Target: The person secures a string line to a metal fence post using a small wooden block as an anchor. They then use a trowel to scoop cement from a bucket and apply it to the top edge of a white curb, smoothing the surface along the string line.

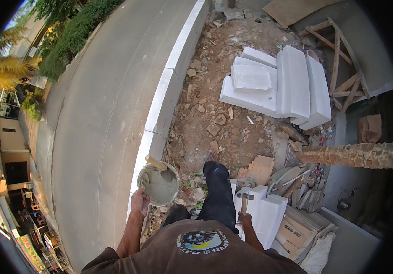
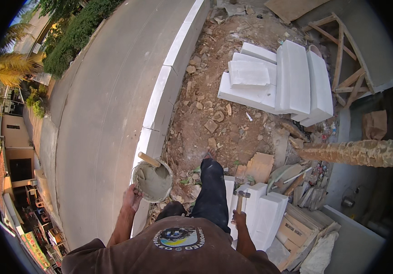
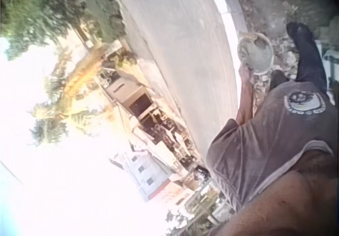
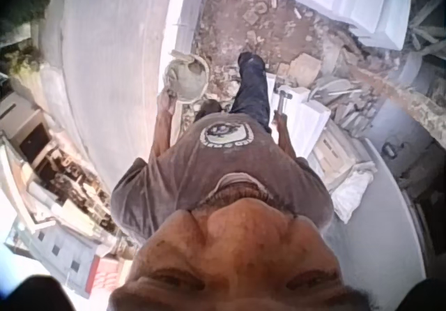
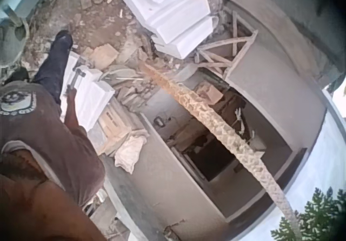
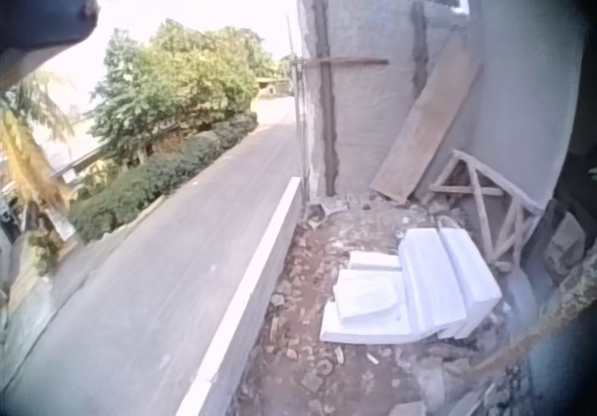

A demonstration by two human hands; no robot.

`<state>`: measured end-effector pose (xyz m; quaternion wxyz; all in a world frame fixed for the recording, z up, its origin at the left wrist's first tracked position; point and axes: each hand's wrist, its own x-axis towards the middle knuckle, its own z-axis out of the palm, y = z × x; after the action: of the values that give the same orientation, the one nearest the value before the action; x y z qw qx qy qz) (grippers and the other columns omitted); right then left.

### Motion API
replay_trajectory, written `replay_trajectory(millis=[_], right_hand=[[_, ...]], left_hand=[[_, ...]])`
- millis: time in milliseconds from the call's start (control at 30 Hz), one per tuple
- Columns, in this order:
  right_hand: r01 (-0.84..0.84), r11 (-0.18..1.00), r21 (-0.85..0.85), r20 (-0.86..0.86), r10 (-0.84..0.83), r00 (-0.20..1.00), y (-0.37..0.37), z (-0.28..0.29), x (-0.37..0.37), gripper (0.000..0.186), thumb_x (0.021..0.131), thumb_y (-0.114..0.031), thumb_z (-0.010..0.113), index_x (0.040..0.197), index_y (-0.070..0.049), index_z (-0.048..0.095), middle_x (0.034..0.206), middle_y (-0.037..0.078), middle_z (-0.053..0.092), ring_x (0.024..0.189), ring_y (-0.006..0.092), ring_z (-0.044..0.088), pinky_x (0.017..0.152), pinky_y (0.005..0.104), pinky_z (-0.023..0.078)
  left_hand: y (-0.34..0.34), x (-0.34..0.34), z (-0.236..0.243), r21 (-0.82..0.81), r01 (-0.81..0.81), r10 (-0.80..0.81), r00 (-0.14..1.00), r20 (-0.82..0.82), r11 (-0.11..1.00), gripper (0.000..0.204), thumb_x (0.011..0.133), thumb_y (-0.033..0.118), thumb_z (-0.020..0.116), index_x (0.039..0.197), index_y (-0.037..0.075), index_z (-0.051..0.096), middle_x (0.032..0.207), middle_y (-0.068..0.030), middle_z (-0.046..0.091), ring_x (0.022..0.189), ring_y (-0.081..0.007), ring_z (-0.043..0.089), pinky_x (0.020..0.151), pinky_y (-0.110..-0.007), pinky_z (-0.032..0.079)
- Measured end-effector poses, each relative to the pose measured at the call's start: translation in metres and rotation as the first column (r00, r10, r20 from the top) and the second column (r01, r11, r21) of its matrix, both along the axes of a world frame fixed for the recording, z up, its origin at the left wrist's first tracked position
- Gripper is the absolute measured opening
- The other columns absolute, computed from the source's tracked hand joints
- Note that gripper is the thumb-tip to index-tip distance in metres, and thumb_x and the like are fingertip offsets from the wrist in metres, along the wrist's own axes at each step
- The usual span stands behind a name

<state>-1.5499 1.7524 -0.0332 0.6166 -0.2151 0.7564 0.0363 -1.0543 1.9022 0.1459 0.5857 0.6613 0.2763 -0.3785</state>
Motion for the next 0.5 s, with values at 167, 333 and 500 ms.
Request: replay_trajectory(millis=[167,333,500], right_hand=[[-0.024,0.999,0.032,0.011,0.024,1.0,-0.138,0.052,0.026,0.019,0.095,-0.023,0.064,0.087,-0.008,0.057,0.064,-0.002,0.051,0.048,0.0112,0.047,0.047,0.0321,0.05],[-0.189,0.982,0.025,-0.072,0.19,0.979,-0.209,0.078,0.066,0.019,0.098,-0.022,0.061,0.086,-0.007,0.063,0.064,-0.001,0.052,0.047,0.0123,0.046,0.049,0.0344,0.049],[-0.195,0.977,0.086,-0.004,0.196,0.981,-0.236,0.063,0.082,0.014,0.095,-0.018,0.064,0.092,-0.004,0.065,0.065,0.001,0.053,0.053,0.0141,0.051,0.052,0.0355,0.048]], left_hand=[[-0.095,0.024,0.066,-0.145,0.002,0.008,0.997,0.072,0.989,0.018,0.097,0.019,0.06,0.082,0.012,0.053,0.064,0.0006,0.046,0.06,-0.0156,0.05,0.07,-0.036,0.052],[-0.173,0.051,0.139,-0.27,0.102,-0.049,0.979,0.197,0.957,0.018,0.097,0.02,0.061,0.083,0.011,0.054,0.068,0.0009,0.05,0.063,-0.014,0.053,0.071,-0.036,0.053],[-0.232,0.086,0.193,-0.279,0.235,-0.153,0.946,0.286,0.931,0.018,0.097,0.025,0.061,0.087,0.01,0.056,0.072,0.002,0.052,0.065,-0.0112,0.053,0.072,-0.032,0.053]])
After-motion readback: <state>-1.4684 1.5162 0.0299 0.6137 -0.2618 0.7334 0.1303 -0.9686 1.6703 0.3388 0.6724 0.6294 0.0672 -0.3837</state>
